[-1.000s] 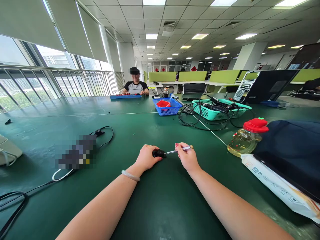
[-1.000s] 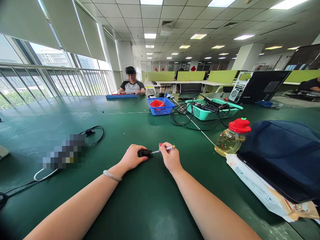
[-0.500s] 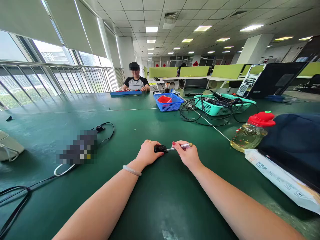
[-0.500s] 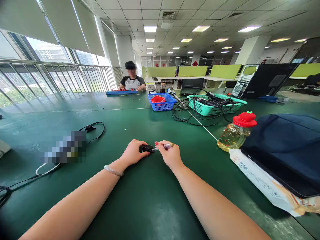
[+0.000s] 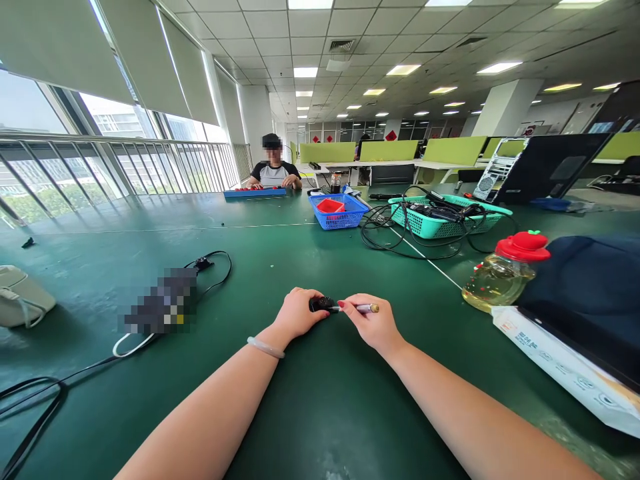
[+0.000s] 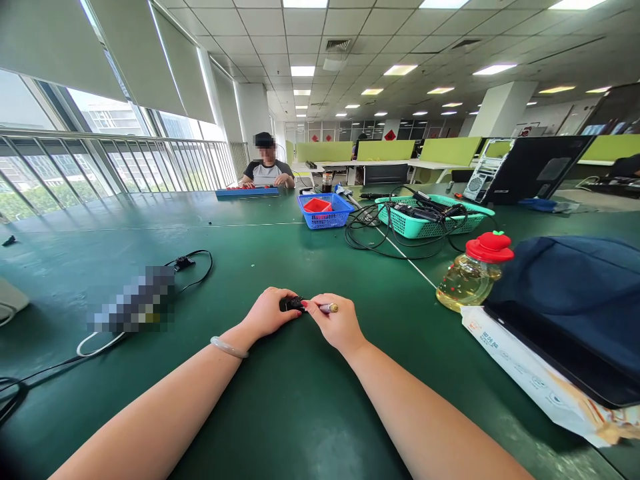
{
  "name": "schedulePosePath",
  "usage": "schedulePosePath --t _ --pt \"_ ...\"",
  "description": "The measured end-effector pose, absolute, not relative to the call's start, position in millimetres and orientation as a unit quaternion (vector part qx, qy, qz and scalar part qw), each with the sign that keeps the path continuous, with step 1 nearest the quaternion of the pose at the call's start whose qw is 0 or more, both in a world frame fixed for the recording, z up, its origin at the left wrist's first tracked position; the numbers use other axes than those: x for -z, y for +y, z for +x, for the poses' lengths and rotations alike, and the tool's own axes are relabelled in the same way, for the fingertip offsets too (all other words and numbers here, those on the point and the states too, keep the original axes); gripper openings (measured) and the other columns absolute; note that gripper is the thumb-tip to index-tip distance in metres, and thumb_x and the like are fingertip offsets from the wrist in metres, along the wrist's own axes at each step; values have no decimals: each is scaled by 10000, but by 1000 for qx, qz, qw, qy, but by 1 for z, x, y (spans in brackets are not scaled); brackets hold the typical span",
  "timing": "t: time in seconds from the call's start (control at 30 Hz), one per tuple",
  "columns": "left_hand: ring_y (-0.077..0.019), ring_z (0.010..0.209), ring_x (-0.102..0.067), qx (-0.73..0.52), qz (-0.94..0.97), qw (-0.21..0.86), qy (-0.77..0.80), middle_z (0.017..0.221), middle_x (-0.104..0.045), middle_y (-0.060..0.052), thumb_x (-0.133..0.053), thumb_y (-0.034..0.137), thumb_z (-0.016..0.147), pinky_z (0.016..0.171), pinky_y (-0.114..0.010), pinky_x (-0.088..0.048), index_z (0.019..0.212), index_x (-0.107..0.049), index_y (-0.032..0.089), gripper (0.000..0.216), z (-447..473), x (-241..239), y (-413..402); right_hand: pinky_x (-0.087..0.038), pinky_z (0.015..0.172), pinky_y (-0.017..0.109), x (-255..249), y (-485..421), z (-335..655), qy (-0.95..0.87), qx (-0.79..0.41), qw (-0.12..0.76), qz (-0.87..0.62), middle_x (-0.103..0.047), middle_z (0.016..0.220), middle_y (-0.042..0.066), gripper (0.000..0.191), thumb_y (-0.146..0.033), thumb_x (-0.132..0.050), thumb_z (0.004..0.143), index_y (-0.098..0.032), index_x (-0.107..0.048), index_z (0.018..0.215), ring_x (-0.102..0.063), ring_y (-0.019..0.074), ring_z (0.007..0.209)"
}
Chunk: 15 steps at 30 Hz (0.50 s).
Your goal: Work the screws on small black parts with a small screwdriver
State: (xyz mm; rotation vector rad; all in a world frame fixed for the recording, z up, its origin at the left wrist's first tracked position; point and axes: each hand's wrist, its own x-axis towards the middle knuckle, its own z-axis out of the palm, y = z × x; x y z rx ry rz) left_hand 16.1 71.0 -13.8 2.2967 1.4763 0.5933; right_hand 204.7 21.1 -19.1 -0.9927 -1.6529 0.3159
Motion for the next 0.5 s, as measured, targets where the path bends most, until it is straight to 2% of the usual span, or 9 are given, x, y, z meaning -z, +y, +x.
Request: schedulePosePath --t 0.5 --pt "-283 1073 -621 -212 807 172 523 1082 -746 -50 -758 342 757 954 -408 -487 1066 -719 224 334 16 17 71 -451 547 259 19 22 207 -720 -82 553 -411 -681 616 19 331 -379 -583 944 -220 -699 678 -604 153 541"
